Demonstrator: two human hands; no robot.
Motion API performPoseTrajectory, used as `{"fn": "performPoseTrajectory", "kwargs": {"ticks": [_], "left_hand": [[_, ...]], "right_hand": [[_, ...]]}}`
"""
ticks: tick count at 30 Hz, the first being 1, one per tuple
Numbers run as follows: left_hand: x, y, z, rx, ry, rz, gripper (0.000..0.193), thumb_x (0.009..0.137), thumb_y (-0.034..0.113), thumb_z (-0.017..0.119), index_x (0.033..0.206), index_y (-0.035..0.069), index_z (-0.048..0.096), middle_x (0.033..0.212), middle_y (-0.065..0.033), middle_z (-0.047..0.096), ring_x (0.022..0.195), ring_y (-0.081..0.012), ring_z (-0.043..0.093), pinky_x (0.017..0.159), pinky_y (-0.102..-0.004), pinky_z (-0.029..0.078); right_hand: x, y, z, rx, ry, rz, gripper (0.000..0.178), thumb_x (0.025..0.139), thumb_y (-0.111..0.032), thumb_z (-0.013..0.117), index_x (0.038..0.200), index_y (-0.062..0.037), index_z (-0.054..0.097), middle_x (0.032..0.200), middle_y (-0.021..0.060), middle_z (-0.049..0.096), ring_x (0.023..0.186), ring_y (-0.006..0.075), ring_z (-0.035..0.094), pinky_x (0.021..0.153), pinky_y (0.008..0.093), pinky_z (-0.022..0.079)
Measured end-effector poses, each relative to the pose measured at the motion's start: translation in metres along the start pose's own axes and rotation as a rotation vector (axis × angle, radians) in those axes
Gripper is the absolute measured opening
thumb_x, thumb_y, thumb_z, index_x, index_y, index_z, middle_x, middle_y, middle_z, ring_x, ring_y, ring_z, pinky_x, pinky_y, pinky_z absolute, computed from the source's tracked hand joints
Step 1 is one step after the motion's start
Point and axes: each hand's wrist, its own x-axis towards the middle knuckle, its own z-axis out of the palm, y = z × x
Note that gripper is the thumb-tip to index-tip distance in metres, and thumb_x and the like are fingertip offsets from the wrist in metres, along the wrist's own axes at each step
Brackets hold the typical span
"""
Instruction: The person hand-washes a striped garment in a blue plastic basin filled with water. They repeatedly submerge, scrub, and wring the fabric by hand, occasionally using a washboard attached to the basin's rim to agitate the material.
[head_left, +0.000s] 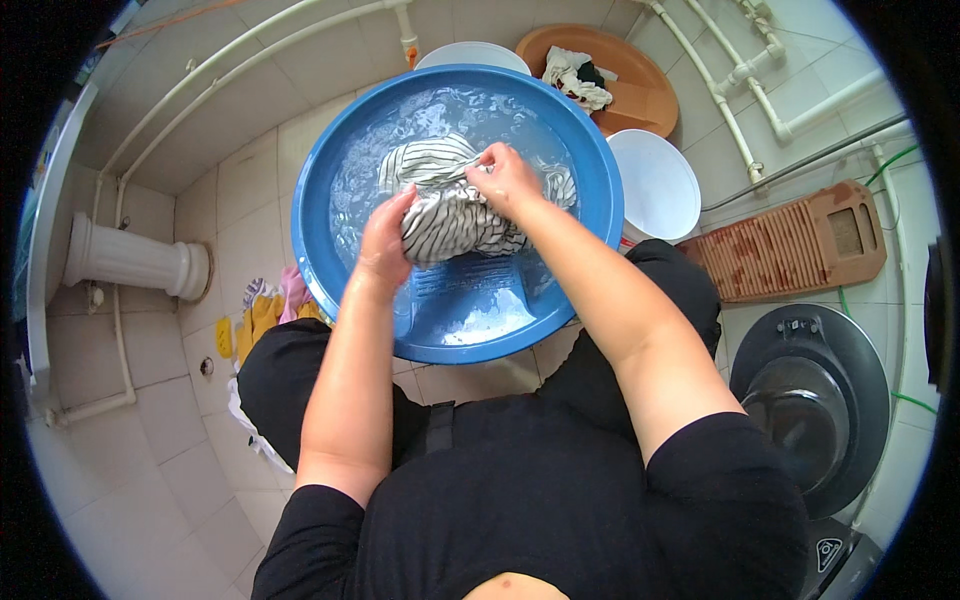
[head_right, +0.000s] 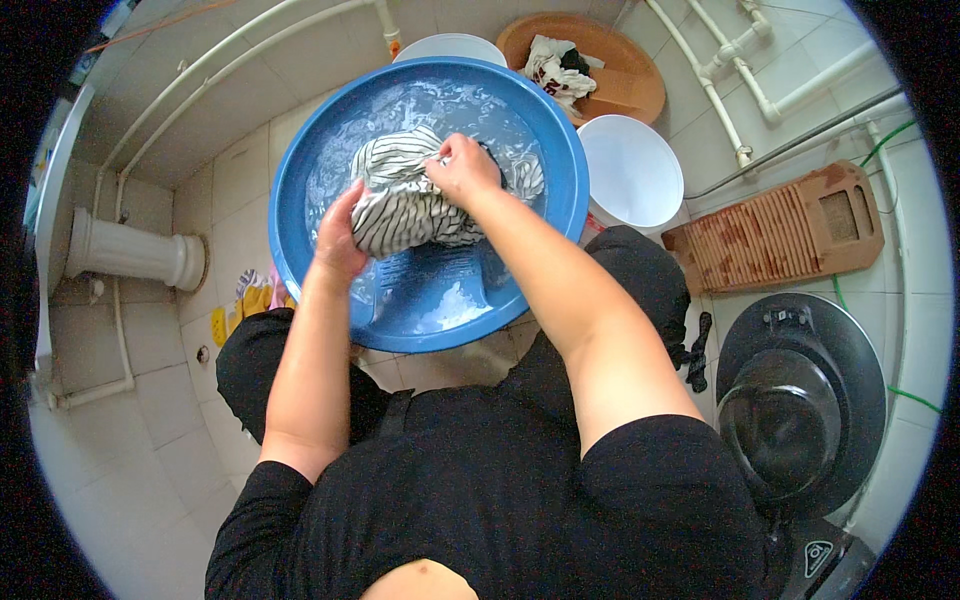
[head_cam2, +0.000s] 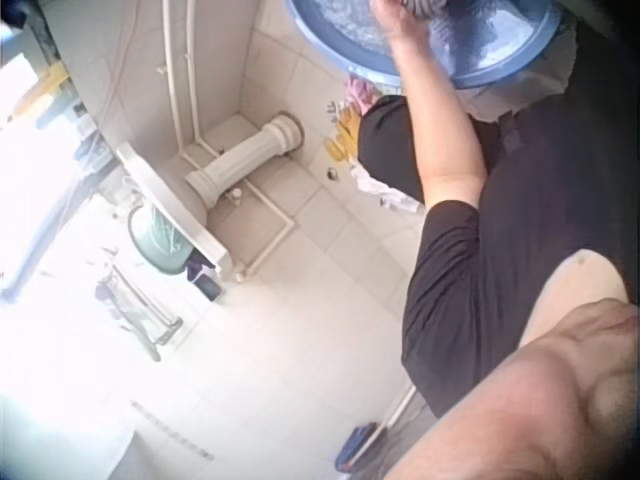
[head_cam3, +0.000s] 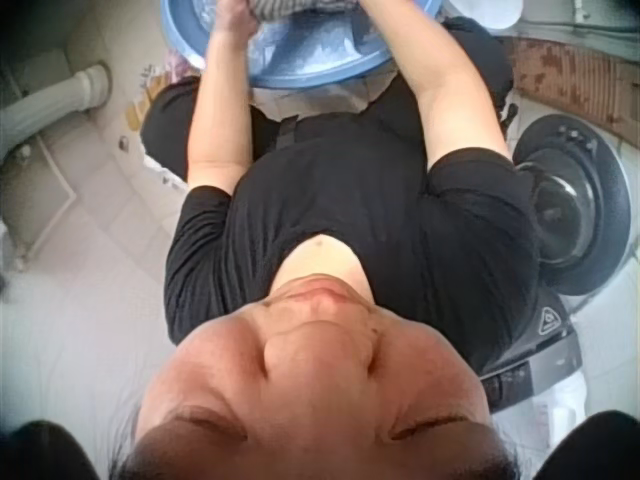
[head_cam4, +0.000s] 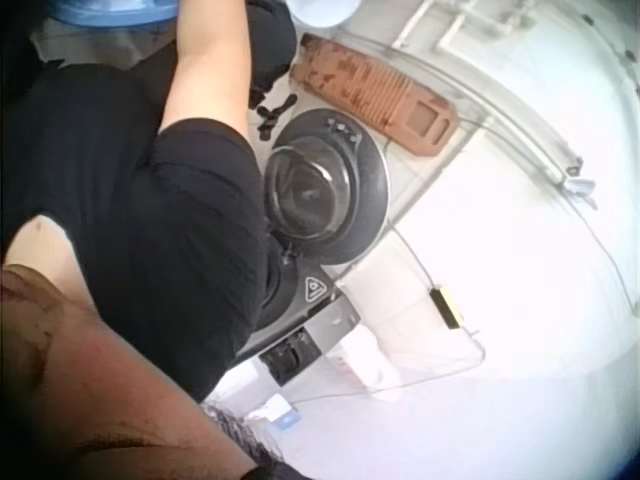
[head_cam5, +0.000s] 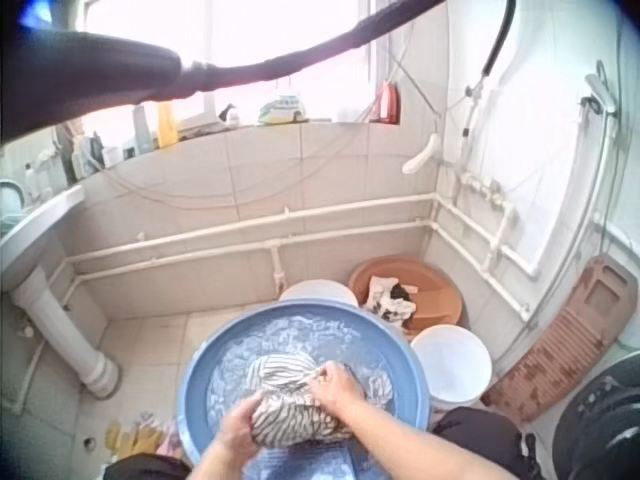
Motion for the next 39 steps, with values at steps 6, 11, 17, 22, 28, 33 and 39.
{"fn": "performPoseTrajectory", "kwargs": {"ticks": [6, 11, 17, 22, 28, 33, 39], "left_hand": [[-0.004, 0.009, -0.013, 1.262, 0.004, -0.229, 0.043, 0.080, 0.049, 0.052, 0.077, 0.007, 0.064, 0.060, -0.0026, 0.051, 0.056, -0.0124, 0.047, 0.053, -0.0266, 0.037], [0.001, -0.012, -0.032, 1.614, 0.493, 0.034, 0.049, 0.069, 0.045, 0.063, 0.094, 0.002, 0.063, 0.088, -0.0188, 0.062, 0.086, -0.0303, 0.059, 0.078, -0.0362, 0.044], [0.016, -0.007, -0.057, 1.474, 0.355, -0.411, 0.067, 0.061, 0.046, 0.069, 0.106, -0.003, 0.058, 0.105, -0.0203, 0.059, 0.097, -0.0297, 0.058, 0.083, -0.0353, 0.044], [0.015, -0.010, -0.063, 1.396, 0.415, -0.224, 0.048, 0.064, 0.038, 0.068, 0.093, 0.000, 0.061, 0.086, -0.0178, 0.061, 0.082, -0.0254, 0.060, 0.073, -0.0341, 0.045], [0.029, -0.023, -0.077, 1.058, 0.599, -0.015, 0.036, 0.080, 0.024, 0.057, 0.107, 0.001, 0.049, 0.094, -0.0128, 0.060, 0.083, -0.0210, 0.056, 0.070, -0.0338, 0.044], [0.015, 0.000, -0.047, 0.748, 0.128, 0.386, 0.028, 0.080, 0.023, 0.056, 0.098, 0.002, 0.051, 0.087, -0.0089, 0.058, 0.082, -0.0155, 0.054, 0.075, -0.0271, 0.041], [-0.003, 0.013, -0.012, -0.307, -0.337, 0.201, 0.019, 0.085, 0.016, 0.050, 0.100, 0.005, 0.051, 0.088, -0.0057, 0.057, 0.085, -0.0149, 0.056, 0.079, -0.0283, 0.045]], "right_hand": [[0.008, 0.038, -0.005, -0.325, -0.237, -0.126, 0.041, 0.074, -0.038, 0.056, 0.105, -0.0111, 0.059, 0.109, 0.0151, 0.057, 0.104, 0.0319, 0.053, 0.089, 0.0365, 0.042], [0.021, 0.030, -0.011, -0.610, -0.595, 0.343, 0.041, 0.077, -0.028, 0.047, 0.109, -0.0070, 0.059, 0.116, 0.0150, 0.055, 0.106, 0.0307, 0.053, 0.090, 0.0367, 0.041], [0.010, 0.011, -0.021, -0.831, -0.224, 0.129, 0.033, 0.071, -0.015, 0.057, 0.103, -0.0062, 0.059, 0.105, 0.0127, 0.059, 0.100, 0.0265, 0.055, 0.084, 0.0351, 0.045], [0.002, 0.019, 0.002, -0.357, -0.307, -0.593, 0.027, 0.079, -0.021, 0.052, 0.102, -0.0103, 0.061, 0.116, 0.0093, 0.055, 0.109, 0.0274, 0.051, 0.090, 0.0389, 0.041], [0.009, 0.017, -0.014, -0.795, -0.512, 0.264, 0.038, 0.082, -0.038, 0.053, 0.107, -0.0099, 0.060, 0.117, 0.0103, 0.055, 0.112, 0.0269, 0.049, 0.094, 0.0393, 0.038], [0.013, -0.023, -0.041, -0.961, -0.623, 0.068, 0.046, 0.077, -0.045, 0.056, 0.098, -0.0056, 0.064, 0.107, 0.0146, 0.059, 0.104, 0.0294, 0.054, 0.089, 0.0361, 0.042], [0.033, 0.016, -0.006, -0.630, -0.232, -0.833, 0.047, 0.072, -0.029, 0.063, 0.116, -0.0146, 0.052, 0.119, 0.0120, 0.050, 0.107, 0.0288, 0.050, 0.088, 0.0366, 0.042]]}}
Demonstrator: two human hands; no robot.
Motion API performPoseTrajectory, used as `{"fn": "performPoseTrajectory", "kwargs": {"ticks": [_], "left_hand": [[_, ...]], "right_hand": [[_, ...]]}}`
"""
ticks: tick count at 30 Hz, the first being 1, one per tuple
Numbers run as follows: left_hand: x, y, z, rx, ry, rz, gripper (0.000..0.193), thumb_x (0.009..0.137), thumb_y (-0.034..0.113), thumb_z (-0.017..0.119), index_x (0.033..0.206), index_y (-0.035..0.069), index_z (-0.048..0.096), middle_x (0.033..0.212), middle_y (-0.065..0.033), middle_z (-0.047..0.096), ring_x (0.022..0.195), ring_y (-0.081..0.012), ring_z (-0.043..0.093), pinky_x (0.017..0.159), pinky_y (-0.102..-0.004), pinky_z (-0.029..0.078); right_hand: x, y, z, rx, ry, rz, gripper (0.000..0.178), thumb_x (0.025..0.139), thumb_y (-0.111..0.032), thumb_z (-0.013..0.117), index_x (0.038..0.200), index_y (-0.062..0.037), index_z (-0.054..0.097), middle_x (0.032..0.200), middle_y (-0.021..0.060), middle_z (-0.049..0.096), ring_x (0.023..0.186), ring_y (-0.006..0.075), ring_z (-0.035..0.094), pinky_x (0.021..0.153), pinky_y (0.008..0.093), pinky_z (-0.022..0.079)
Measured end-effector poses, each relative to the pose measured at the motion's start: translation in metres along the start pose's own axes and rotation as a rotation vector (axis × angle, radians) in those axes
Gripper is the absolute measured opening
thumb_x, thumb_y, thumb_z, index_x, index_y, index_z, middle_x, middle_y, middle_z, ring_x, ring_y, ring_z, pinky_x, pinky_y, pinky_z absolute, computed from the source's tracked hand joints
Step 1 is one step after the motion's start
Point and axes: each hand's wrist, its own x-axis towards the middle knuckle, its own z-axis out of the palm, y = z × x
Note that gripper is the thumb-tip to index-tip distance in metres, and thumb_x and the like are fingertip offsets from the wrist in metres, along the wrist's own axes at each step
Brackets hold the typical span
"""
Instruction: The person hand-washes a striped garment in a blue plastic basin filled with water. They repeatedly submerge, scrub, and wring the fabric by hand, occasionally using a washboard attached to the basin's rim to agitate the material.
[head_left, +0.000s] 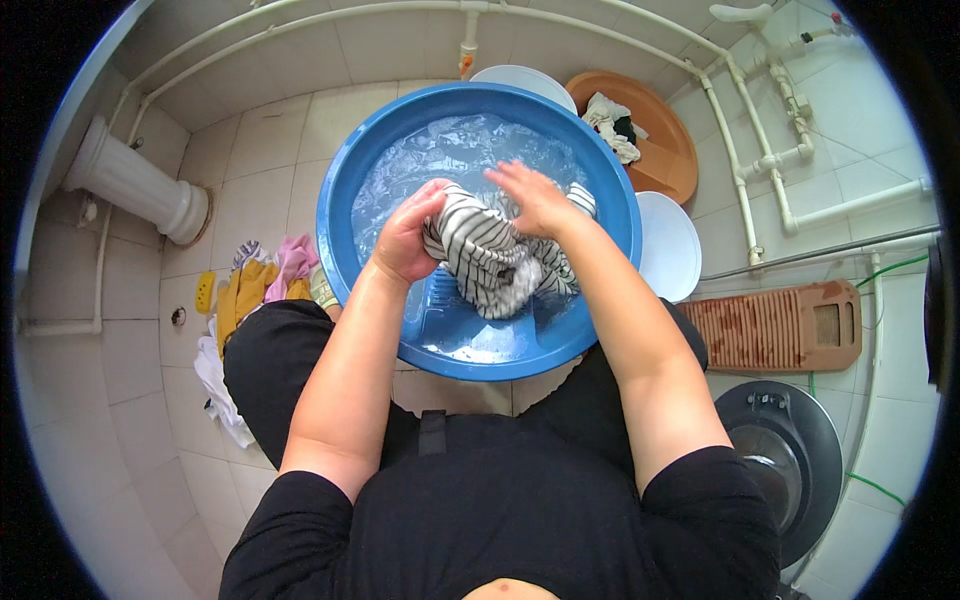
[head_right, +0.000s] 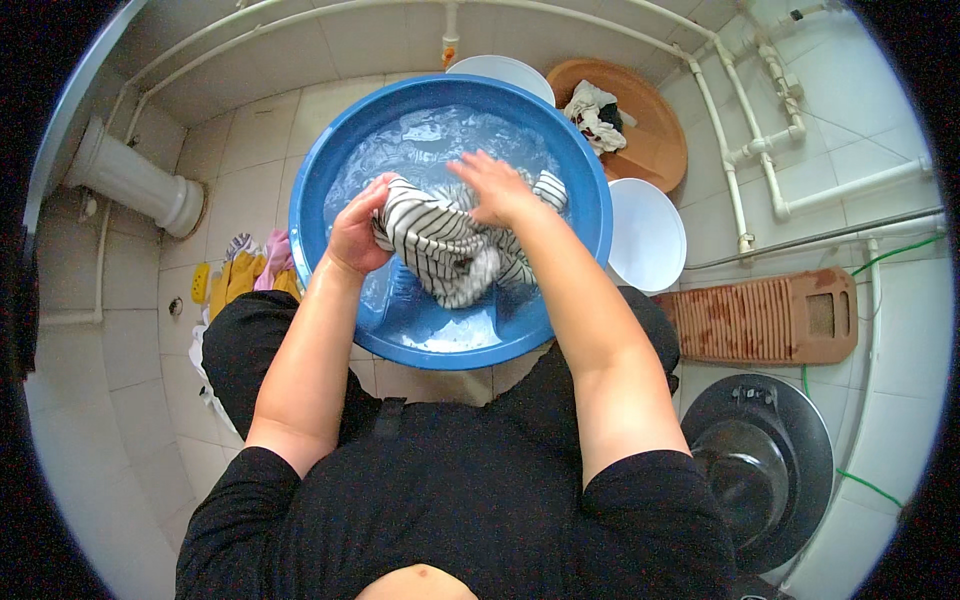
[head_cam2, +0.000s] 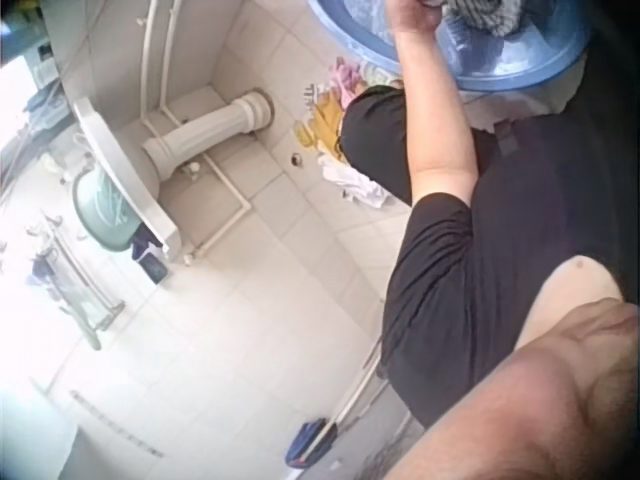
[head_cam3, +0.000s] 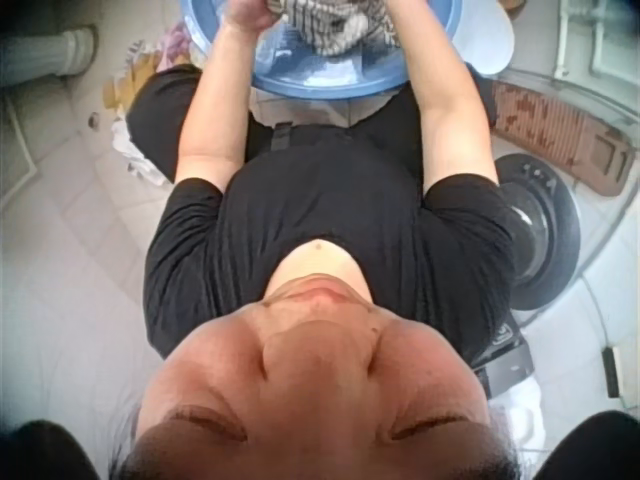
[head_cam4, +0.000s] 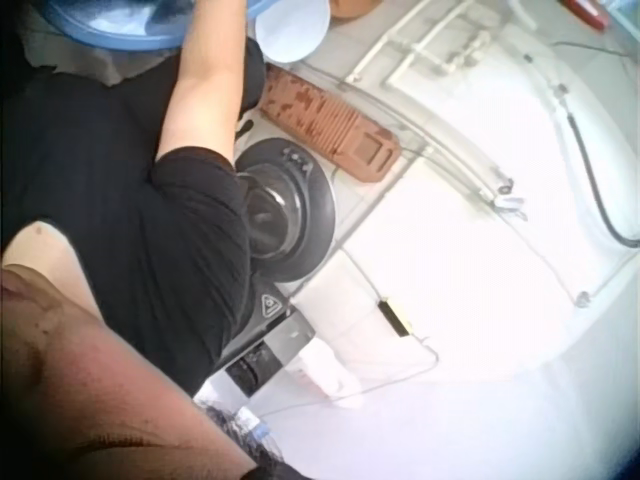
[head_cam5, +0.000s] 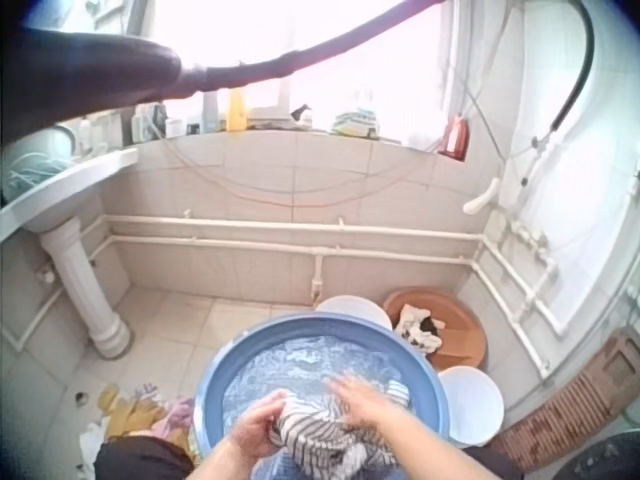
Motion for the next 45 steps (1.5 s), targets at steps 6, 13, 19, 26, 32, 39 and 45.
{"fn": "performPoseTrajectory", "kwargs": {"ticks": [6, 13, 19, 26, 32, 39, 45], "left_hand": [[0.010, -0.023, -0.032, -0.374, 0.577, 0.030, 0.038, 0.087, 0.031, 0.041, 0.104, -0.001, 0.052, 0.102, -0.0145, 0.059, 0.096, -0.0287, 0.056, 0.091, -0.0434, 0.040], [0.029, -0.062, -0.069, -0.238, 0.617, -0.016, 0.051, 0.088, 0.043, 0.041, 0.110, -0.002, 0.050, 0.110, -0.0169, 0.056, 0.101, -0.0294, 0.054, 0.092, -0.0442, 0.040], [0.019, -0.043, -0.025, -0.204, 0.625, -0.146, 0.055, 0.089, 0.047, 0.035, 0.130, 0.011, 0.036, 0.122, -0.0115, 0.046, 0.112, -0.0234, 0.046, 0.097, -0.0404, 0.035], [0.020, -0.069, -0.045, -0.205, 0.622, -0.128, 0.033, 0.089, 0.037, 0.044, 0.099, 0.009, 0.057, 0.091, -0.0083, 0.062, 0.079, -0.0227, 0.060, 0.070, -0.0342, 0.049], [0.021, -0.069, -0.034, -0.257, 0.324, -0.095, 0.036, 0.088, 0.039, 0.043, 0.101, 0.009, 0.056, 0.093, -0.0097, 0.061, 0.084, -0.0234, 0.058, 0.073, -0.0369, 0.049], [0.024, -0.055, -0.016, -0.249, 0.632, -0.240, 0.047, 0.089, 0.045, 0.035, 0.110, 0.007, 0.053, 0.109, -0.0125, 0.058, 0.100, -0.0273, 0.056, 0.089, -0.0427, 0.042], [0.029, -0.055, -0.028, -0.020, 0.944, 0.171, 0.035, 0.089, 0.019, 0.046, 0.120, 0.006, 0.036, 0.114, -0.0150, 0.050, 0.098, -0.0283, 0.055, 0.082, -0.0437, 0.047]], "right_hand": [[0.007, -0.011, 0.015, 0.174, -0.575, 0.452, 0.052, 0.073, -0.038, 0.062, 0.115, -0.0103, 0.052, 0.120, 0.0152, 0.049, 0.108, 0.0300, 0.049, 0.088, 0.0364, 0.041], [0.012, -0.025, 0.037, 1.023, -0.063, 0.618, 0.040, 0.074, -0.034, 0.063, 0.097, -0.0004, 0.061, 0.107, 0.0123, 0.055, 0.092, 0.0218, 0.056, 0.082, 0.0298, 0.043], [0.018, -0.121, -0.031, 0.978, 0.233, -0.063, 0.022, 0.072, -0.021, 0.066, 0.082, -0.0027, 0.059, 0.105, 0.0112, 0.054, 0.092, 0.0258, 0.055, 0.080, 0.0315, 0.044], [0.019, -0.106, -0.009, 0.515, 0.525, 0.076, 0.027, 0.066, -0.029, 0.068, 0.064, -0.0067, 0.053, 0.070, 0.0105, 0.056, 0.059, 0.0294, 0.055, 0.053, 0.0350, 0.044], [0.020, -0.107, -0.019, 0.566, 0.395, 0.400, 0.027, 0.073, -0.031, 0.063, 0.063, -0.0072, 0.056, 0.066, 0.0122, 0.058, 0.060, 0.0296, 0.057, 0.054, 0.0372, 0.046], [0.043, -0.064, 0.004, 0.655, 0.124, 0.580, 0.034, 0.075, -0.037, 0.061, 0.084, -0.0044, 0.056, 0.085, 0.0154, 0.059, 0.078, 0.0336, 0.058, 0.067, 0.0396, 0.046], [0.026, -0.001, 0.043, 0.517, 0.141, 0.207, 0.054, 0.077, -0.044, 0.058, 0.111, -0.0034, 0.052, 0.119, 0.0156, 0.048, 0.101, 0.0338, 0.052, 0.088, 0.0389, 0.042]]}}
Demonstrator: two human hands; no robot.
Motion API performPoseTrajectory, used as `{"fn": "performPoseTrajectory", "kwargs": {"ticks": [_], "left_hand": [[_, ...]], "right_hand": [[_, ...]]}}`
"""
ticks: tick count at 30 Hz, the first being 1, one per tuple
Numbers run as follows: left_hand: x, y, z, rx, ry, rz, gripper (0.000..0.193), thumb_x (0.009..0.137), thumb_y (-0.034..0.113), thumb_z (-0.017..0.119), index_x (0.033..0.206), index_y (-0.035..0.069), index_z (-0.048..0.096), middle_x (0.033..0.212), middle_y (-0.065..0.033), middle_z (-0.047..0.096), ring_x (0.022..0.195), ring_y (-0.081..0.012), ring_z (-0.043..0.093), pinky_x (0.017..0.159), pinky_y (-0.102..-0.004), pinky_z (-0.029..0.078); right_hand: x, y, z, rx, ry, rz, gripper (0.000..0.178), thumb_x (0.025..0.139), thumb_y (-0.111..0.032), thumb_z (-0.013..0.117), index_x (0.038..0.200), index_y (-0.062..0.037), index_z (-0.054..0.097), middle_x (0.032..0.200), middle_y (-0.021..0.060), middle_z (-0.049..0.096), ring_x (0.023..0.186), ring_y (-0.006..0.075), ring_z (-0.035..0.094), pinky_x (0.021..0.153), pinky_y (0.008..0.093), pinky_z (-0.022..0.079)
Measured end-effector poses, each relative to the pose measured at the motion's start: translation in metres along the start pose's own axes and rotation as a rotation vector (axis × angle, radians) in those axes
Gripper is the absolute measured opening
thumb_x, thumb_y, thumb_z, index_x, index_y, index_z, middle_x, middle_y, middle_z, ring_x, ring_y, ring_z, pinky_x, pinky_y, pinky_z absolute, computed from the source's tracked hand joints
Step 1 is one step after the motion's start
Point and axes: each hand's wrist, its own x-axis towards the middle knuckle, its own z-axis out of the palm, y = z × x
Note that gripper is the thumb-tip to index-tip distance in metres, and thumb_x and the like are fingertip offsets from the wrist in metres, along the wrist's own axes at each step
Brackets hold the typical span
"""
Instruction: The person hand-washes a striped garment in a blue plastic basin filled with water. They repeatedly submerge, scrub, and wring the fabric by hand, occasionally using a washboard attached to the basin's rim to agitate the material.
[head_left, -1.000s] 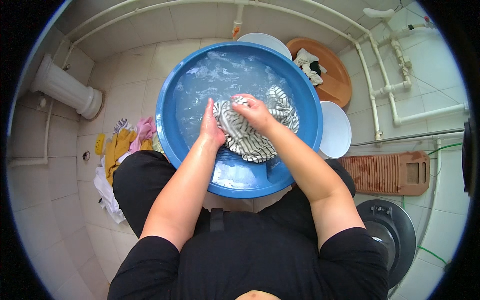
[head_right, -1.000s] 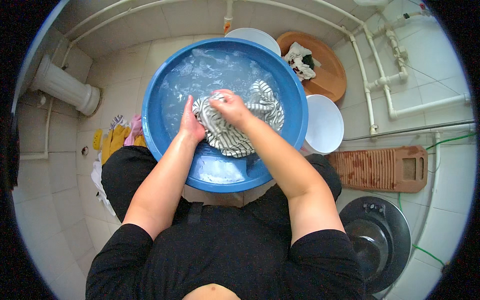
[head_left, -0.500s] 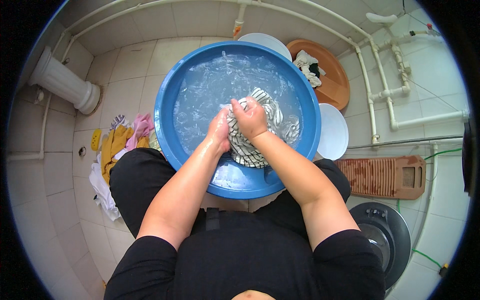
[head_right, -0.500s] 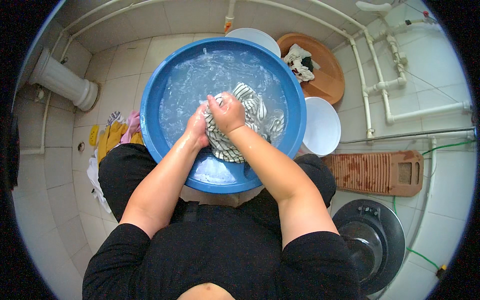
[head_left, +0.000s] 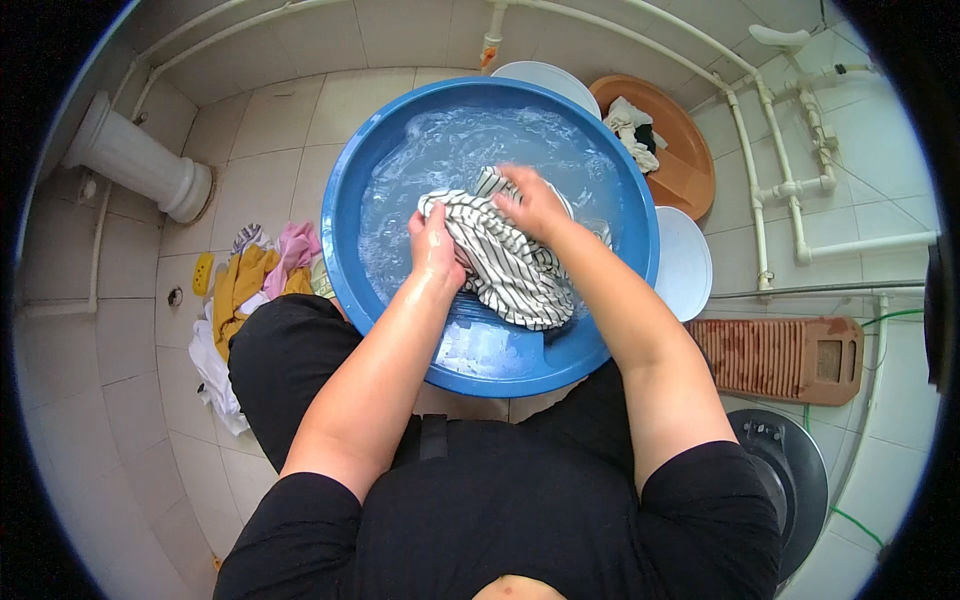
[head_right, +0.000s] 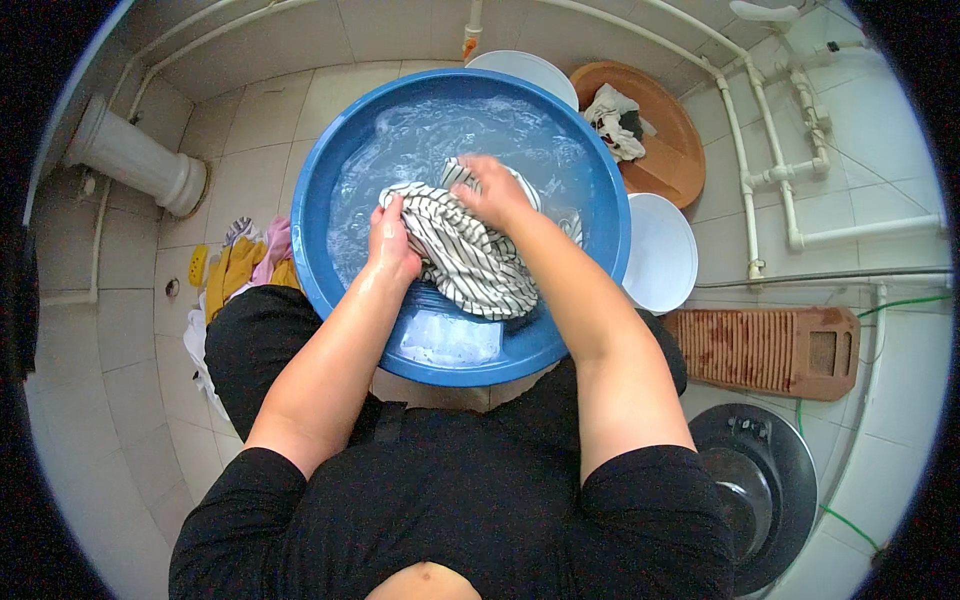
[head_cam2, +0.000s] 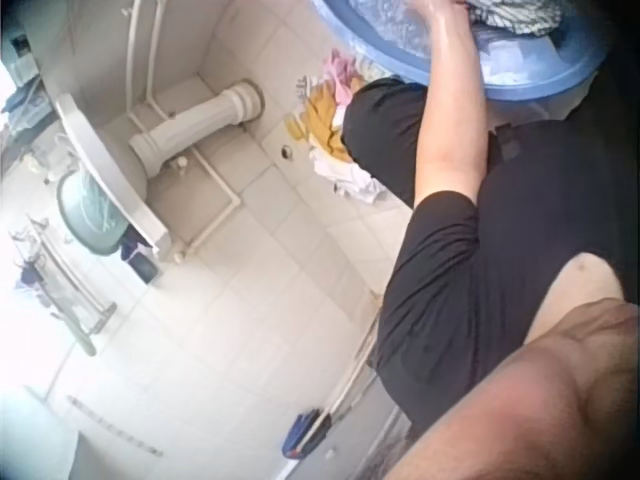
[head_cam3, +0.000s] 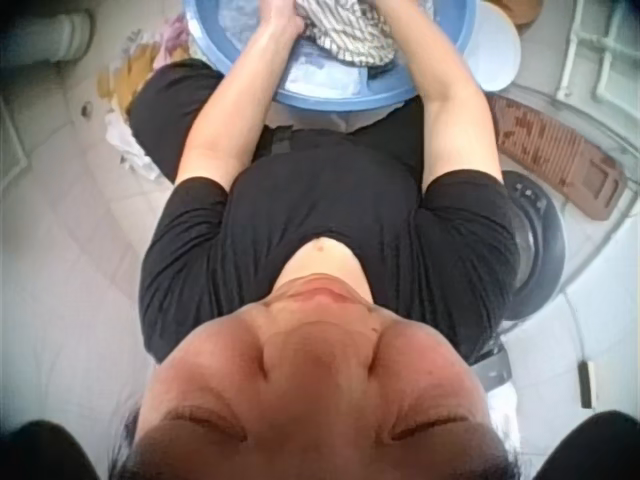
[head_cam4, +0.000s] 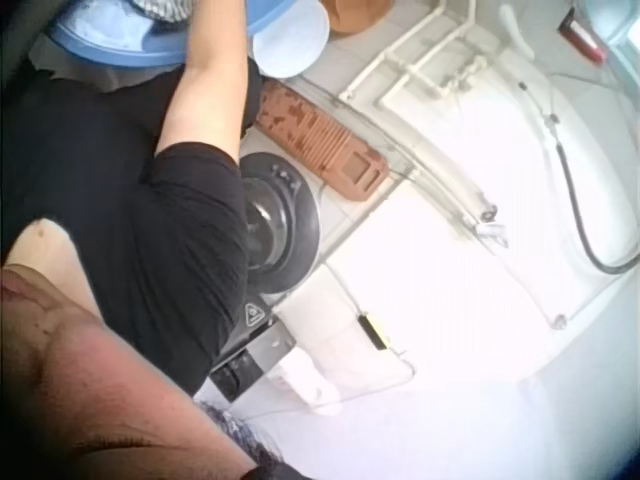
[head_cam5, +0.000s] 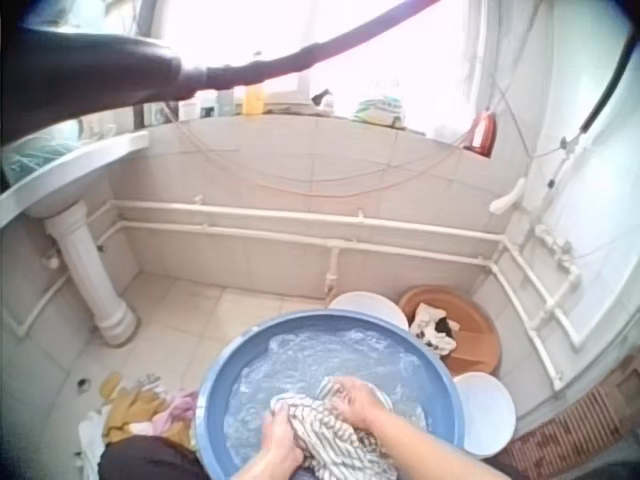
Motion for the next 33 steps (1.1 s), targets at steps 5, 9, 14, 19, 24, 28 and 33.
{"fn": "performPoseTrajectory", "kwargs": {"ticks": [5, 9, 14, 19, 24, 28, 33], "left_hand": [[0.027, -0.011, -0.023, 0.174, 0.170, 0.041, 0.047, 0.085, 0.000, 0.041, 0.129, 0.012, 0.030, 0.118, -0.0187, 0.045, 0.102, -0.0305, 0.052, 0.080, -0.0431, 0.048], [0.039, -0.019, -0.031, 0.175, 0.105, 0.058, 0.047, 0.083, -0.001, 0.041, 0.128, 0.009, 0.033, 0.119, -0.0180, 0.045, 0.102, -0.0301, 0.051, 0.084, -0.0413, 0.046], [0.059, -0.031, -0.037, -0.242, -0.350, -0.201, 0.043, 0.090, 0.028, 0.045, 0.126, 0.007, 0.036, 0.122, -0.0123, 0.046, 0.104, -0.0249, 0.052, 0.087, -0.0391, 0.044], [0.029, -0.003, -0.035, -0.222, -0.644, -0.577, 0.053, 0.084, 0.055, 0.042, 0.103, 0.007, 0.054, 0.101, -0.0138, 0.059, 0.092, -0.0256, 0.058, 0.086, -0.0387, 0.044], [0.031, -0.022, -0.033, -0.093, -0.556, -0.356, 0.040, 0.089, 0.041, 0.041, 0.099, 0.006, 0.056, 0.092, -0.0115, 0.060, 0.087, -0.0229, 0.058, 0.077, -0.0375, 0.048], [-0.003, -0.021, -0.008, 0.219, -0.282, -0.295, 0.032, 0.089, 0.035, 0.040, 0.098, 0.010, 0.056, 0.091, -0.0078, 0.061, 0.081, -0.0195, 0.059, 0.073, -0.0342, 0.049], [0.018, -0.024, -0.030, -0.119, -0.488, -0.332, 0.026, 0.089, 0.031, 0.046, 0.099, 0.009, 0.053, 0.086, -0.0093, 0.057, 0.080, -0.0197, 0.056, 0.070, -0.0357, 0.048]], "right_hand": [[-0.001, -0.009, -0.015, -0.359, -0.338, 0.499, 0.053, 0.078, -0.048, 0.056, 0.110, -0.0049, 0.056, 0.113, 0.0173, 0.052, 0.104, 0.0310, 0.052, 0.086, 0.0391, 0.043], [0.006, -0.001, -0.004, -0.815, -0.456, 0.514, 0.038, 0.081, -0.040, 0.054, 0.094, -0.0050, 0.063, 0.113, 0.0197, 0.051, 0.103, 0.0287, 0.053, 0.084, 0.0375, 0.043], [-0.009, -0.046, -0.012, 0.009, -0.135, 0.095, 0.027, 0.084, -0.026, 0.052, 0.091, -0.0018, 0.062, 0.112, 0.0103, 0.052, 0.101, 0.0238, 0.052, 0.086, 0.0321, 0.041], [-0.036, -0.142, -0.019, 0.196, -0.056, -0.176, 0.018, 0.081, -0.019, 0.056, 0.085, -0.0014, 0.058, 0.098, 0.0106, 0.056, 0.090, 0.0264, 0.055, 0.078, 0.0320, 0.044], [-0.036, -0.132, -0.012, -0.054, 0.153, -0.485, 0.022, 0.071, -0.027, 0.063, 0.067, -0.0066, 0.054, 0.079, 0.0113, 0.058, 0.071, 0.0287, 0.057, 0.063, 0.0368, 0.047], [-0.021, -0.087, -0.009, -0.120, 0.392, 0.059, 0.027, 0.073, -0.026, 0.062, 0.060, -0.0056, 0.052, 0.064, 0.0145, 0.055, 0.058, 0.0329, 0.054, 0.053, 0.0398, 0.044], [-0.033, -0.134, -0.015, 0.102, 0.246, -0.228, 0.027, 0.073, -0.030, 0.062, 0.060, -0.0077, 0.053, 0.061, 0.0114, 0.053, 0.058, 0.0313, 0.054, 0.054, 0.0392, 0.044]]}}
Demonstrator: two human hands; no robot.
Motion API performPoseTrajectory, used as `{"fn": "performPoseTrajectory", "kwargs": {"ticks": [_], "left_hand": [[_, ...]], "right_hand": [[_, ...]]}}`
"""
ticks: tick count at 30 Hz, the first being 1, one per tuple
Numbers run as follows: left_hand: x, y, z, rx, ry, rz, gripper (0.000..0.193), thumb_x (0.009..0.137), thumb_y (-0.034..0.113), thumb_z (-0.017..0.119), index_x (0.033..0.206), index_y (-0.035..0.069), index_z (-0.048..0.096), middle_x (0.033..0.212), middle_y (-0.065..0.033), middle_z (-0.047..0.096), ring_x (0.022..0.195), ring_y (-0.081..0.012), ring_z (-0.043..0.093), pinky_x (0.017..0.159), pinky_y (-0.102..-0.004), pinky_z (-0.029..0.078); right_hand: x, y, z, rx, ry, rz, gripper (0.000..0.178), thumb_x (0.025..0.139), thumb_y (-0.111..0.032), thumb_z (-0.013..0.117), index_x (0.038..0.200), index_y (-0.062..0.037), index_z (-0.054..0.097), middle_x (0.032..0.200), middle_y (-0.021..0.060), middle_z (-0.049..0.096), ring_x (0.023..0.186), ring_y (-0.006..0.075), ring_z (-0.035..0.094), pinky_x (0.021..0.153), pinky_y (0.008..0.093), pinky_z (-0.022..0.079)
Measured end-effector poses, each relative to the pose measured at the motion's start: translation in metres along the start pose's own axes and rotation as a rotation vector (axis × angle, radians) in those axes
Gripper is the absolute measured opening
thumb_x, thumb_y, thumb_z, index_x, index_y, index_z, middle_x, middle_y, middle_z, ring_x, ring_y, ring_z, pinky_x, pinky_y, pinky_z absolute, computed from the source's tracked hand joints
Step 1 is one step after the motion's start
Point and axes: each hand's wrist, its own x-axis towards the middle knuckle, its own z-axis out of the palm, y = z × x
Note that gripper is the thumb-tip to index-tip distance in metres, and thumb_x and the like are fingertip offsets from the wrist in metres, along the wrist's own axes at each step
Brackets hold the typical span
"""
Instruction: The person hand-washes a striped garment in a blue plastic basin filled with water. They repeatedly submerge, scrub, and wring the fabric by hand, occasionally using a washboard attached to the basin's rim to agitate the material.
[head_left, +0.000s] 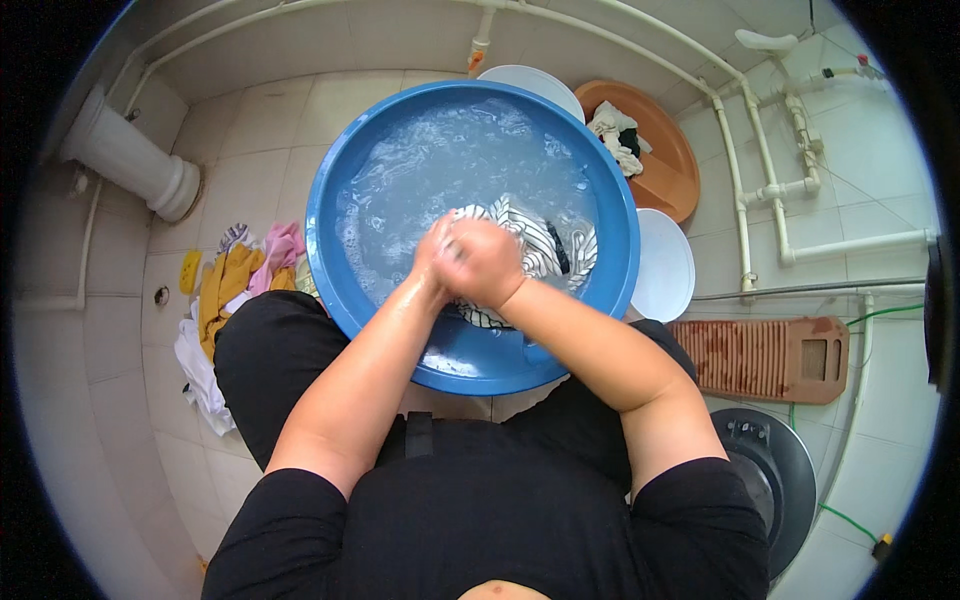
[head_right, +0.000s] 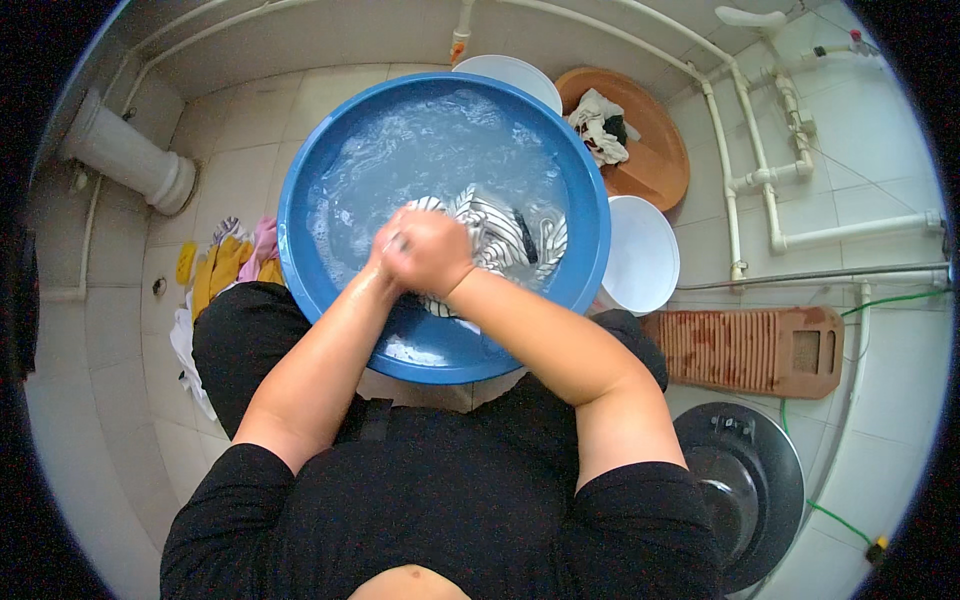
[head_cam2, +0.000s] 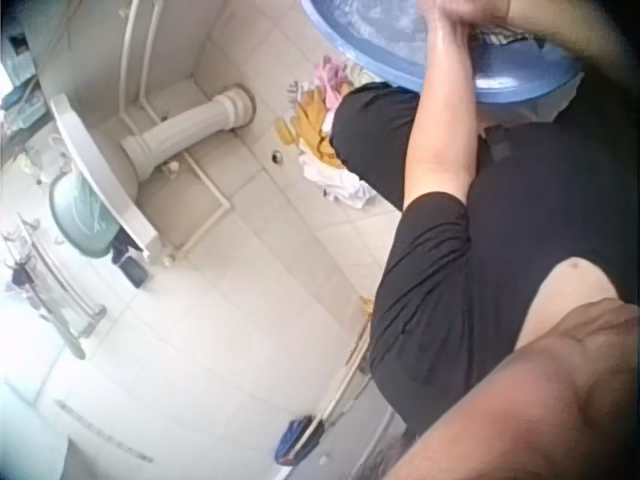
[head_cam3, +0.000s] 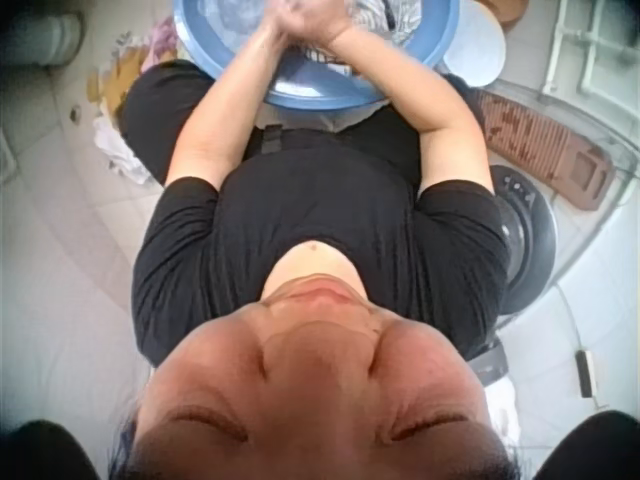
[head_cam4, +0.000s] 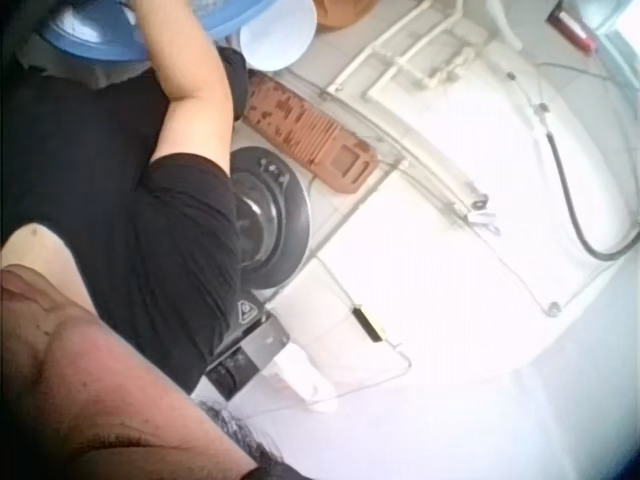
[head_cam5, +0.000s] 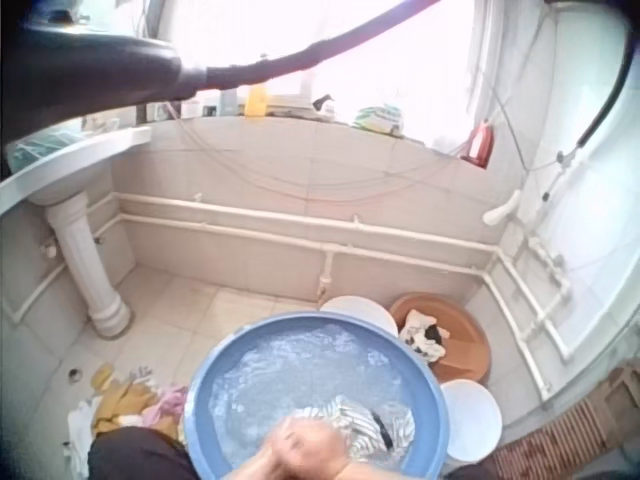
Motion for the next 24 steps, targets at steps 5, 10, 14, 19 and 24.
{"fn": "performPoseTrajectory", "kwargs": {"ticks": [5, 10, 14, 19, 24], "left_hand": [[-0.010, 0.005, 0.030, 0.144, 0.275, -0.033, 0.038, 0.087, 0.032, 0.039, 0.104, 0.004, 0.057, 0.101, -0.0123, 0.061, 0.092, -0.0256, 0.058, 0.084, -0.0386, 0.045], [-0.034, 0.034, 0.059, 0.076, 0.094, -0.161, 0.036, 0.078, 0.028, 0.042, 0.092, -0.001, 0.060, 0.096, -0.0161, 0.063, 0.087, -0.0276, 0.061, 0.083, -0.0390, 0.046], [-0.031, 0.063, 0.041, 0.258, -0.103, -0.235, 0.033, 0.082, 0.029, 0.046, 0.092, 0.001, 0.060, 0.087, -0.0126, 0.064, 0.080, -0.0230, 0.063, 0.076, -0.0349, 0.050], [-0.041, 0.062, 0.065, 1.586, 0.192, -0.275, 0.037, 0.065, 0.036, 0.073, 0.075, 0.002, 0.063, 0.067, -0.0046, 0.059, 0.065, -0.0132, 0.056, 0.059, -0.0253, 0.043], [-0.031, 0.042, 0.047, 1.925, 0.232, 0.399, 0.101, 0.049, 0.022, 0.080, 0.132, -0.002, 0.028, 0.130, -0.0245, 0.036, 0.122, -0.0316, 0.035, 0.101, -0.0315, 0.027]], "right_hand": [[0.008, 0.044, 0.001, -0.204, -0.048, 0.278, 0.032, 0.076, -0.036, 0.060, 0.076, -0.0046, 0.057, 0.078, 0.0148, 0.056, 0.072, 0.0327, 0.056, 0.064, 0.0394, 0.046], [-0.002, 0.168, -0.028, 0.141, 0.075, 0.932, 0.045, 0.084, -0.042, 0.052, 0.107, -0.0027, 0.053, 0.102, 0.0200, 0.059, 0.097, 0.0315, 0.056, 0.083, 0.0372, 0.043], [-0.045, 0.183, -0.024, 0.142, -0.267, 0.580, 0.055, 0.079, -0.043, 0.057, 0.120, -0.0075, 0.048, 0.112, 0.0183, 0.055, 0.104, 0.0291, 0.053, 0.088, 0.0351, 0.041], [-0.029, 0.155, -0.034, 0.141, -0.591, 0.958, 0.061, 0.073, -0.041, 0.063, 0.121, -0.0075, 0.048, 0.116, 0.0194, 0.053, 0.106, 0.0330, 0.051, 0.091, 0.0346, 0.039], [-0.036, 0.148, -0.038, -0.293, -0.333, 0.721, 0.048, 0.071, -0.027, 0.064, 0.112, -0.0071, 0.052, 0.119, 0.0185, 0.050, 0.110, 0.0317, 0.048, 0.093, 0.0348, 0.037]]}}
